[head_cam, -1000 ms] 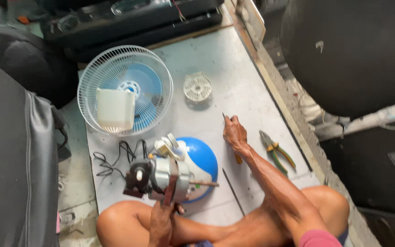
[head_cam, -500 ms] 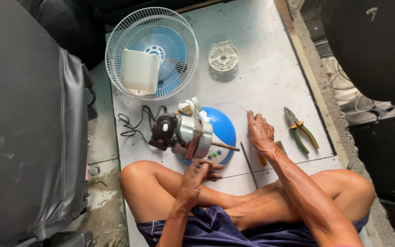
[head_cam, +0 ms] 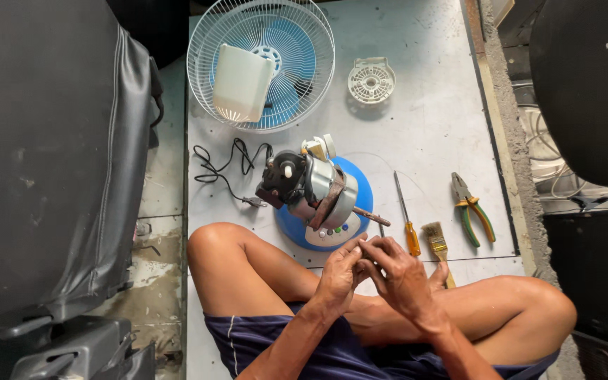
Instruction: The person disassembles the housing of a fan motor using a screwdriver, removes the plastic casing parts, and then uses a screwdriver and their hands to detach the motor assembly from the fan's neck.
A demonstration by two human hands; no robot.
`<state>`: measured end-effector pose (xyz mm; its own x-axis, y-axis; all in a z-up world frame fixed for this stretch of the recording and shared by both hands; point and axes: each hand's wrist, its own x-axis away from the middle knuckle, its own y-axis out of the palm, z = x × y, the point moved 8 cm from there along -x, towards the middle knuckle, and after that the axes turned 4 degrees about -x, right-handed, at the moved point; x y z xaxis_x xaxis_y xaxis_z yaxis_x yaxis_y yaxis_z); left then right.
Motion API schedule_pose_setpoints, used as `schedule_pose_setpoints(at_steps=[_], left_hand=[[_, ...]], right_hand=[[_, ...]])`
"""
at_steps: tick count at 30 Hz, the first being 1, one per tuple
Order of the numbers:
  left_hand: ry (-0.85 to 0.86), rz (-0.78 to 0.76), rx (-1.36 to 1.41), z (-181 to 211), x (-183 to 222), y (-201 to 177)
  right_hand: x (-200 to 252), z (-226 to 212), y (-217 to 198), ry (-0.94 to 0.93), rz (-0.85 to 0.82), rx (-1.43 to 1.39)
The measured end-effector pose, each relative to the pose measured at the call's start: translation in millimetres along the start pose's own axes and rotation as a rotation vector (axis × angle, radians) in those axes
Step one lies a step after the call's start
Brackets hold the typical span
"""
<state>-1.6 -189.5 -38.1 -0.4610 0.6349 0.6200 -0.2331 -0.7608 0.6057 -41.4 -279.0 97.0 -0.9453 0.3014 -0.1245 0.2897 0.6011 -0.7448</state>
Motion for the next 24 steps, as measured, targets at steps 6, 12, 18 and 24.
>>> schedule_pose_setpoints(at_steps=[6, 12, 18, 24], left_hand=[[-0.127, 0.078, -0.078, -9.2, 23.6, 10.5], [-0.105, 0.079, -0.126, -3.7, 31.0, 4.7], [-0.079, -0.061, -0.270, 19.4, 37.4, 17.4], [0.150, -0.114, -0.611, 59.3, 5.6, -16.7]], right_hand=[[30.5, 11.3, 11.2, -0.036, 0.131, -0.007], [24.7, -13.0, 2.3, -0.125, 0.126, -0.103], [14.6, -14.8, 2.2, -0.179, 0.104, -0.131], [-28.5, 48.8, -15.1, -0.003, 0.130, -0.140]])
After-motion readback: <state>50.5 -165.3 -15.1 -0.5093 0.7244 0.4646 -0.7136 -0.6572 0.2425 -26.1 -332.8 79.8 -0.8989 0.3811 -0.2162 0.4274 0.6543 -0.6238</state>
